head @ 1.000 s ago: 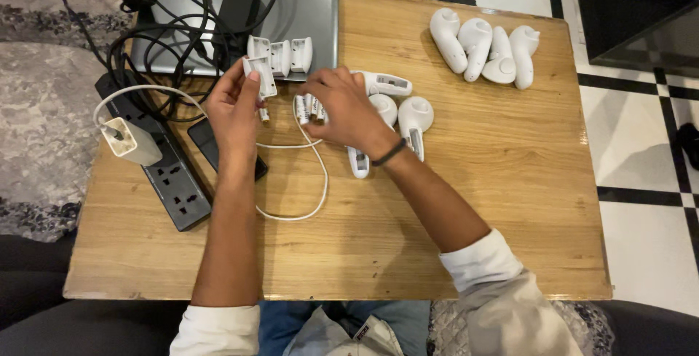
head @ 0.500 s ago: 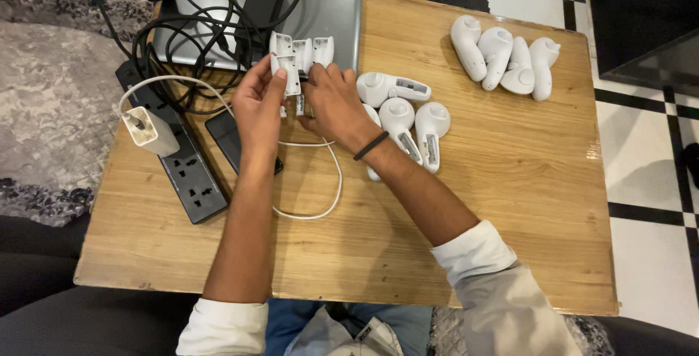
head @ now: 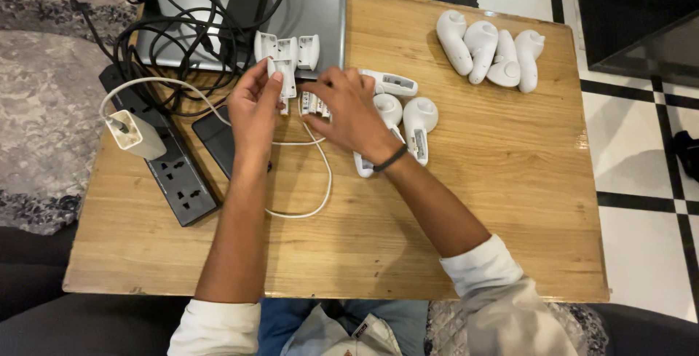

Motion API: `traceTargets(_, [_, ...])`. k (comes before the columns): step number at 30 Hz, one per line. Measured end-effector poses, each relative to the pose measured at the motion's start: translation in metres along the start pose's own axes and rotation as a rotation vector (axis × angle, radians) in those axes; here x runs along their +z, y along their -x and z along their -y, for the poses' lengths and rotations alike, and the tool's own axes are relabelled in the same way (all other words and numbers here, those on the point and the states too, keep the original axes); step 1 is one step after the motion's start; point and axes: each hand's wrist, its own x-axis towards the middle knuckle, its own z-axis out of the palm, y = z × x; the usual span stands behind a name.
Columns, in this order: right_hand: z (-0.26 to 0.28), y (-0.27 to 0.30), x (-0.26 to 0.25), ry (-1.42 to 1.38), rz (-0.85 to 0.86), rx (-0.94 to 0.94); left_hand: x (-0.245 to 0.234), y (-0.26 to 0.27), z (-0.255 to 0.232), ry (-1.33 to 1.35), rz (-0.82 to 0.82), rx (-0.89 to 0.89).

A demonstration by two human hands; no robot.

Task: The person opens the battery compartments of several white handheld devices, inserts AA batteries, and closes the compartments. The devices are handled one at a time on a wooden table with a laptop, power strip, and phone nearby.

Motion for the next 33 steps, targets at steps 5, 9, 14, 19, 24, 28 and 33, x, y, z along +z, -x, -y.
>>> traceTargets(5, [-0.006,0.028,-0.024,-0.033,-0.015,0.085,0.011,0.005,0.009,-0.066,0.059,0.004])
traceTargets(9, [-0.01,0.043,-0.033,-0.057,-0.038,0.138,0.025,0.013,0.016,-0.09,0.113,-0.046])
traceTargets(14, [-0.017,0.056,-0.038,-0.105,-0.032,0.204,0.038,0.027,0.021,-0.06,0.247,-0.03])
traceTargets(19, [-0.024,0.058,-0.033,-0.119,-0.071,0.142,0.044,0.029,0.016,-0.06,0.296,-0.094])
traceTargets(24, [-0.027,0.056,-0.029,-0.153,-0.073,0.125,0.044,0.031,0.011,0.004,0.351,-0.109])
traceTargets(28, [-0.029,0.054,-0.029,-0.189,-0.088,0.125,0.042,0.029,0.015,-0.039,0.363,-0.118])
traceTargets(33, [-0.035,0.043,-0.03,-0.138,-0.087,0.12,0.043,0.028,0.018,-0.022,0.317,-0.09])
